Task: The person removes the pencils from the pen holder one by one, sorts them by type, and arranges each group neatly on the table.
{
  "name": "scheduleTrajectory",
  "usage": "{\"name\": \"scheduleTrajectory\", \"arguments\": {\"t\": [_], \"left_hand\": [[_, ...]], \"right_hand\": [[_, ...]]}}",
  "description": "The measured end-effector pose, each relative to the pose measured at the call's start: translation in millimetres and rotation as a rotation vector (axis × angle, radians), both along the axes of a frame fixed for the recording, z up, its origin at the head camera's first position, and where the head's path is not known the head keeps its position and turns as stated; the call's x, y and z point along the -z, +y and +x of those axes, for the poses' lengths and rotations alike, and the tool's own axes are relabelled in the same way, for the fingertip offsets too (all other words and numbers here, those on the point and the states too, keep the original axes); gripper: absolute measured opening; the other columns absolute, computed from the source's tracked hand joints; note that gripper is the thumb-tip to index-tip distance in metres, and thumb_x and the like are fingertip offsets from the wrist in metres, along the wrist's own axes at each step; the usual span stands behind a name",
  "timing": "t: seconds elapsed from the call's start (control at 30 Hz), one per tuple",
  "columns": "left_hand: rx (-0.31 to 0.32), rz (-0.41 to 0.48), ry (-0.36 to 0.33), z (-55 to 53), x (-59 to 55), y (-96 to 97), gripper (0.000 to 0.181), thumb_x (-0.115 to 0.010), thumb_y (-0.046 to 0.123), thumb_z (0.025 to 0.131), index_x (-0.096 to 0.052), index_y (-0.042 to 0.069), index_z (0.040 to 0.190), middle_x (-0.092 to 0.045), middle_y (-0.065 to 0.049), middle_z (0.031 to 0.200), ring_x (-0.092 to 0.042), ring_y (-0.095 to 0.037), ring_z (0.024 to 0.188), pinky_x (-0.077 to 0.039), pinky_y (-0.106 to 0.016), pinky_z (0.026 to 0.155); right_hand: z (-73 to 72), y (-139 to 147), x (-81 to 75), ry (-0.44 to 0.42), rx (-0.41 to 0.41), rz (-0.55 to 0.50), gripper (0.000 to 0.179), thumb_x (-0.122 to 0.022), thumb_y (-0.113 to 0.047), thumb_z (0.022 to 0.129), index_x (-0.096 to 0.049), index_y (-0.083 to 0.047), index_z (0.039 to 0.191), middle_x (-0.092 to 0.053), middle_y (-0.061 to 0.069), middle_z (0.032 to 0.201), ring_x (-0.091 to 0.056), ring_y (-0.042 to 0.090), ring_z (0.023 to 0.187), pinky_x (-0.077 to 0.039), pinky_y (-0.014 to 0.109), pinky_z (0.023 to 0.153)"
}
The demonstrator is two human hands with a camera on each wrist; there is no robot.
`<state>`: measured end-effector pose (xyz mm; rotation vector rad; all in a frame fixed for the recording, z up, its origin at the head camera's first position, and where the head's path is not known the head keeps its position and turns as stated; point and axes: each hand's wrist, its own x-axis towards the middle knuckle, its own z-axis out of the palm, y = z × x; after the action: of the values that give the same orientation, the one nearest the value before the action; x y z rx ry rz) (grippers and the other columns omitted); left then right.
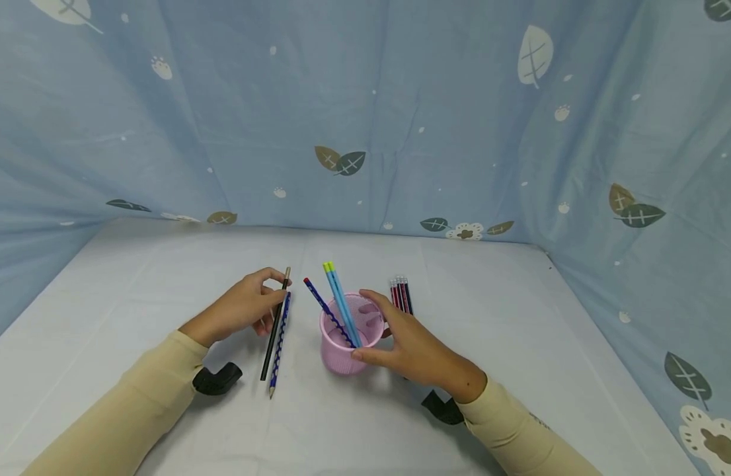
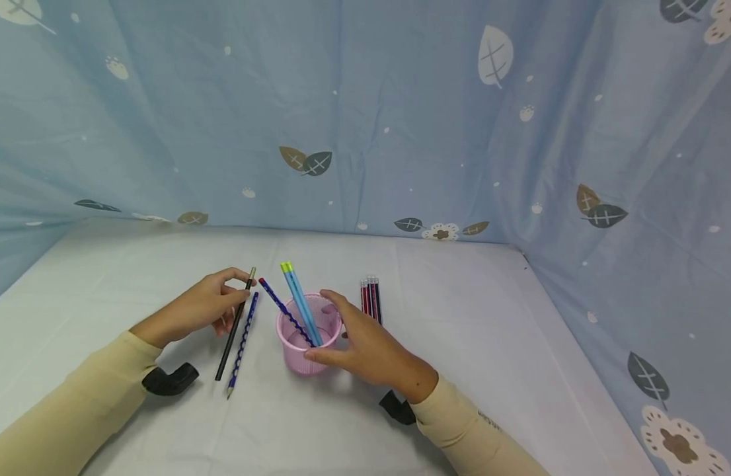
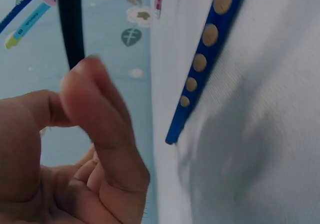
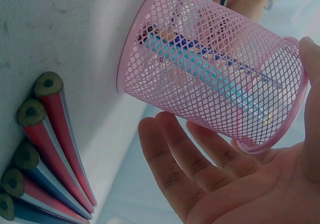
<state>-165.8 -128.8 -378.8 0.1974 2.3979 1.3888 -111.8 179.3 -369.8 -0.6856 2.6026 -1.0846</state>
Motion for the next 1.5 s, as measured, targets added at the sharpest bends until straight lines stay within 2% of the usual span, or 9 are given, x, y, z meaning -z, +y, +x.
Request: {"name": "scheduleTrajectory", "arguments": {"t": [0.5,0.63,0.73,1.1,1.5], "left_hand": [[0.071,-0.021,-0.077,-2.2,10.7,-7.0,0.054,-0.056,0.019,0.102,-0.030,0.007,0.148,-0.065,-0.015,0.088,-0.064,-0.019,0.055,-0.057,-0.038,0.055],[0.076,-0.034,-0.103,-2.2,12.0,-7.0,0.059,-0.058,0.020,0.101,-0.027,0.009,0.150,-0.065,-0.015,0.090,-0.065,-0.020,0.055,-0.058,-0.037,0.055],[0.073,-0.051,-0.119,-1.4,11.9,-6.2,0.062,-0.059,0.021,0.101,-0.026,0.010,0.152,-0.065,-0.015,0.090,-0.065,-0.020,0.056,-0.058,-0.036,0.056],[0.061,-0.130,-0.130,0.9,13.3,-5.0,0.066,-0.063,0.023,0.099,-0.027,0.013,0.153,-0.065,-0.014,0.091,-0.063,-0.018,0.053,-0.056,-0.033,0.054],[0.058,-0.164,-0.084,2.8,12.8,-2.9,0.068,-0.065,0.024,0.098,-0.027,0.013,0.153,-0.065,-0.012,0.085,-0.064,-0.017,0.055,-0.057,-0.033,0.054]], "right_hand": [[1.2,-1,-1.7,-0.011,0.011,0.001,0.093,-0.076,-0.052,0.084,-0.021,-0.030,0.157,-0.039,-0.002,0.155,-0.046,0.022,0.139,-0.043,0.053,0.110],[1.3,-1,-1.2,-0.010,0.012,0.000,0.093,-0.076,-0.052,0.084,-0.021,-0.032,0.157,-0.040,-0.003,0.154,-0.051,0.022,0.134,-0.047,0.051,0.106],[1.1,-1,-0.9,-0.010,0.011,-0.003,0.093,-0.076,-0.052,0.084,-0.022,-0.031,0.157,-0.040,-0.003,0.154,-0.050,0.022,0.135,-0.046,0.052,0.107],[1.5,-2,-1.3,-0.028,0.008,-0.003,0.093,-0.075,-0.053,0.084,-0.020,-0.033,0.157,-0.038,-0.002,0.156,-0.049,0.024,0.136,-0.045,0.052,0.108],[1.3,-2,0.0,-0.019,0.003,-0.008,0.094,-0.076,-0.052,0.085,-0.021,-0.029,0.157,-0.039,-0.002,0.156,-0.046,0.023,0.140,-0.042,0.053,0.110]]}}
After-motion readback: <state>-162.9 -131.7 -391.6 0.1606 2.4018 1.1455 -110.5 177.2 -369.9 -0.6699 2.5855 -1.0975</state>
